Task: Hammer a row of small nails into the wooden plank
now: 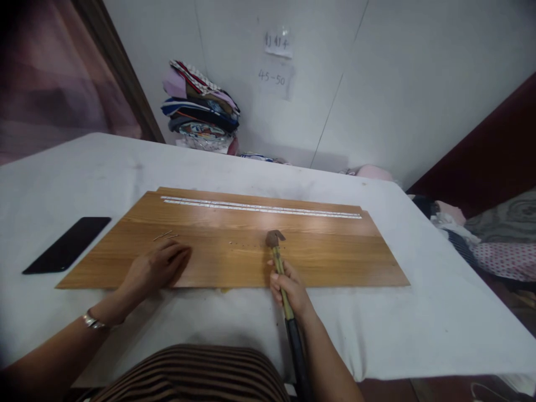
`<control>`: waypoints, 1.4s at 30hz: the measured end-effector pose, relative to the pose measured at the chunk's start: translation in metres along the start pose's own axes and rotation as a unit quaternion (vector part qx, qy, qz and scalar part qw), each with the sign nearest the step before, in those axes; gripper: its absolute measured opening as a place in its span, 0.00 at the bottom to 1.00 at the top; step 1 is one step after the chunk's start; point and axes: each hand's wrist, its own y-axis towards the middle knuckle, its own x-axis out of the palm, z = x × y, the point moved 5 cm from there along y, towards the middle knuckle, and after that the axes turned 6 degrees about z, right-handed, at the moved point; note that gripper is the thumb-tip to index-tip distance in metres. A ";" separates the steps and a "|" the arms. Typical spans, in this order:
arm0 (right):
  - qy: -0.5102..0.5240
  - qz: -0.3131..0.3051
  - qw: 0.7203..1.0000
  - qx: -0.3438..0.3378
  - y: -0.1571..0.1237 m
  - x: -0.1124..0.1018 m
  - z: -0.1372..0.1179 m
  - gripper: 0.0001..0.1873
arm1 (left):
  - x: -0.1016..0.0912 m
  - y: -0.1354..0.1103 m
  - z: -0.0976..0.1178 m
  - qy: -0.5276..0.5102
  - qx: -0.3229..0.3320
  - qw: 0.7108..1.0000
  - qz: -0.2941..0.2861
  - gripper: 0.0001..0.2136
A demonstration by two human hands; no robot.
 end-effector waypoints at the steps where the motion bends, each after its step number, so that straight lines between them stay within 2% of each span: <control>1: -0.001 0.001 1.000 -0.001 0.000 0.000 0.000 0.19 | 0.000 0.000 0.001 -0.003 -0.002 1.000 0.003 0.17; 4: -0.007 0.004 1.000 -0.003 0.000 -0.006 0.004 0.19 | 0.006 -0.001 -0.006 0.002 -0.008 1.000 0.010 0.17; 10: -0.033 0.007 0.999 0.002 -0.001 -0.026 0.018 0.21 | 0.021 -0.003 -0.031 0.019 -0.036 0.999 0.022 0.15; 15: -0.039 0.028 0.999 0.018 -0.006 -0.028 0.015 0.20 | 0.004 -0.003 -0.042 0.038 -0.102 0.993 0.052 0.15; 19: -0.041 0.036 0.998 0.028 -0.008 -0.023 0.012 0.21 | -0.012 0.004 -0.039 0.048 -0.113 0.991 0.056 0.15; 23: -0.029 0.041 0.999 0.021 -0.005 -0.015 0.009 0.20 | -0.023 0.015 -0.028 0.064 -0.109 0.992 0.020 0.15; 28: -0.022 0.024 0.999 0.010 -0.007 0.007 -0.007 0.20 | -0.040 0.026 -0.008 0.071 -0.108 0.991 -0.036 0.13; 31: -0.023 0.012 1.000 0.011 -0.008 0.015 -0.015 0.21 | -0.041 0.030 -0.005 0.093 -0.101 0.988 -0.071 0.14; 36: -0.008 0.003 1.000 0.002 -0.002 0.005 -0.009 0.20 | -0.028 0.039 -0.010 0.145 -0.052 0.982 -0.114 0.15; 39: -0.003 0.006 1.000 -0.005 0.001 -0.003 -0.002 0.20 | -0.027 0.040 -0.012 0.167 -0.040 0.977 -0.130 0.15; 42: 0.003 0.006 1.000 -0.008 0.001 -0.005 0.000 0.20 | -0.029 0.041 -0.015 0.138 -0.038 0.982 -0.123 0.13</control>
